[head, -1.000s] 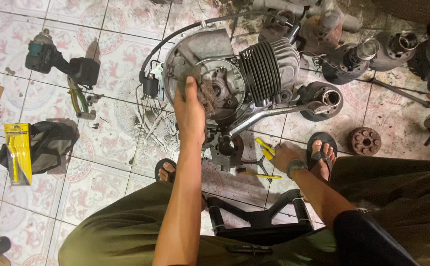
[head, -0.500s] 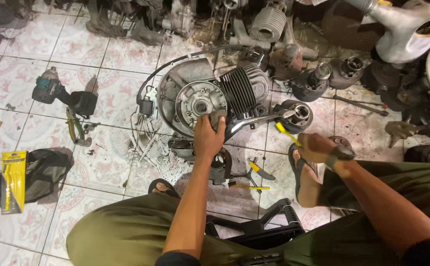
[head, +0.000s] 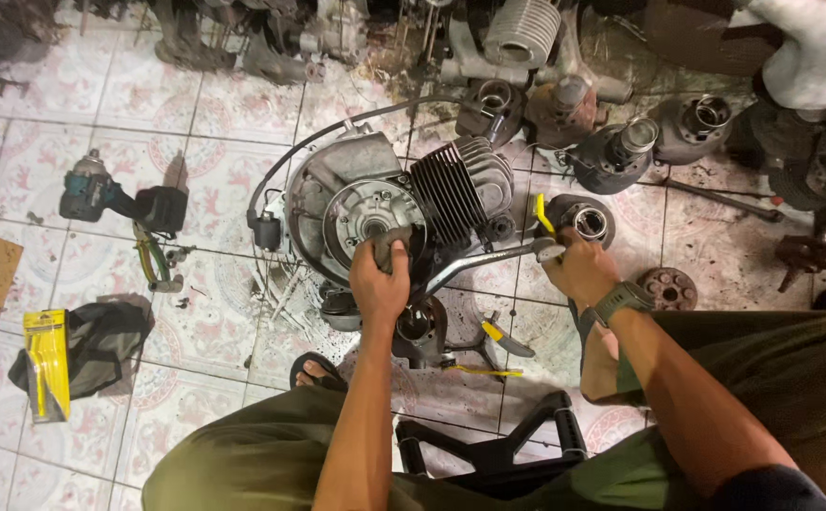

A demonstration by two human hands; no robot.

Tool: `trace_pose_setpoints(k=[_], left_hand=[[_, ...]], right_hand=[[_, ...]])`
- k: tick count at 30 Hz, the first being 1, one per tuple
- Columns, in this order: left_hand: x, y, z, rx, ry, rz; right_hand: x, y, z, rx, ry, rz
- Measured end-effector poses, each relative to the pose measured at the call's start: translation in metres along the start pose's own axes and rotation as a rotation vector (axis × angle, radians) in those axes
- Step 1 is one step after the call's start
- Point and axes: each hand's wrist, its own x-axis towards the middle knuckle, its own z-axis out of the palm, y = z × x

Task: The person scrubs and wipes a disassembled engine block using a yellow toothbrush and a dark cloth. They clean the central circular cover and the cooling fins of the cylinder head, alternating between brushing and wiping motions.

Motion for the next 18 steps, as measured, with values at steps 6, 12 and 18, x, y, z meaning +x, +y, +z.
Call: trace_pose_setpoints(k=[6, 12, 18], left_hand=[[-0.002, -0.006, 0.000, 0.066, 0.096, 0.097], [-0.013, 0.005, 0.007, 0.036, 0.108, 0.017], [-0.030, -0.006, 0.015, 0.241, 0.048, 0.059]], right_hand=[[0.029, -0.018, 0.010, 0.035, 0.141, -0.050], [0.014, -0.015, -0.073, 0.236, -0.175, -0.193], [-0.027, -0.025, -0.121, 0.443, -0.036, -0.365]])
